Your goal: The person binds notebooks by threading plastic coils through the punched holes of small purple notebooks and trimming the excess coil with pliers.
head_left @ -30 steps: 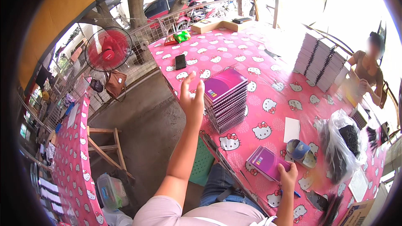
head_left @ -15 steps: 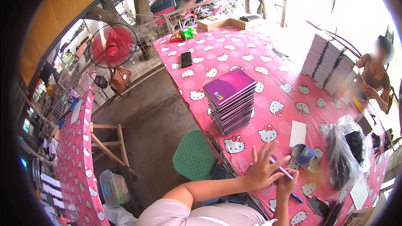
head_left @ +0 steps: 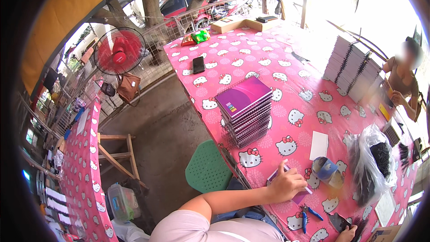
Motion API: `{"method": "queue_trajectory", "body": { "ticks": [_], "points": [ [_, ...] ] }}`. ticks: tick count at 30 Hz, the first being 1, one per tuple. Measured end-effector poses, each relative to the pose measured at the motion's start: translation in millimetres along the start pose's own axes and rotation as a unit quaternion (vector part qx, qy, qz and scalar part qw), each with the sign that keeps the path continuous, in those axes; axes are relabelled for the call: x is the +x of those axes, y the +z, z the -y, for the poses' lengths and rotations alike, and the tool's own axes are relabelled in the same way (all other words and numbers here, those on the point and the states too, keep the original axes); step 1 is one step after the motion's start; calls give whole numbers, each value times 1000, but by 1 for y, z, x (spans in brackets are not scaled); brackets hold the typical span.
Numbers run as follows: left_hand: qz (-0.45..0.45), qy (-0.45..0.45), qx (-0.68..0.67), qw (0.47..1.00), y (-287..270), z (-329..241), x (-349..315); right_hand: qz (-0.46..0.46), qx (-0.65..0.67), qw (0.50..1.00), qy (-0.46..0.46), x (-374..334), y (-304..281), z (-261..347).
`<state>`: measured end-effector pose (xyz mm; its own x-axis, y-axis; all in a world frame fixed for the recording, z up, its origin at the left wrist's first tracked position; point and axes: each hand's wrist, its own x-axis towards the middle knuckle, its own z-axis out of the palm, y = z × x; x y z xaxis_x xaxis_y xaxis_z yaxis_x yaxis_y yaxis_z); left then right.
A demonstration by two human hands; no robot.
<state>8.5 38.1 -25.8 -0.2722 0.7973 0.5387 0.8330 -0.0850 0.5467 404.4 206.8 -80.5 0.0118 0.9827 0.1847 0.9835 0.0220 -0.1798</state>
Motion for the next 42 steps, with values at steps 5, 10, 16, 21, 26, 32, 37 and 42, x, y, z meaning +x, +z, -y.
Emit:
{"method": "queue_trajectory", "body": {
  "ticks": [5,10,16,21,26,32,37,42],
  "points": [
    [12,-39,-13,999,-9,-8,5,-12,-140,989,-51,6,-13,3],
    [11,-16,-34,999,2,-2,-4,6,-25,999,-38,21,-14,-10],
    [-81,-20,-9,996,8,-8,-10,-16,99,988,-121,12,-53,42],
    [-45,-34,-44,997,4,-7,-7,109,396,893,-187,-17,-52,142],
    [-54,-32,-53,997,1,-6,-5,108,421,830,-349,-57,-48,232],
    [-57,-33,-52,996,-1,-5,-7,161,493,826,-222,-54,-52,240],
    [-67,-33,-47,996,2,-3,-8,215,460,815,-279,-63,-55,246],
    [-59,-37,-54,996,4,-3,-7,199,480,820,-242,-53,-39,240]
  ]
}}
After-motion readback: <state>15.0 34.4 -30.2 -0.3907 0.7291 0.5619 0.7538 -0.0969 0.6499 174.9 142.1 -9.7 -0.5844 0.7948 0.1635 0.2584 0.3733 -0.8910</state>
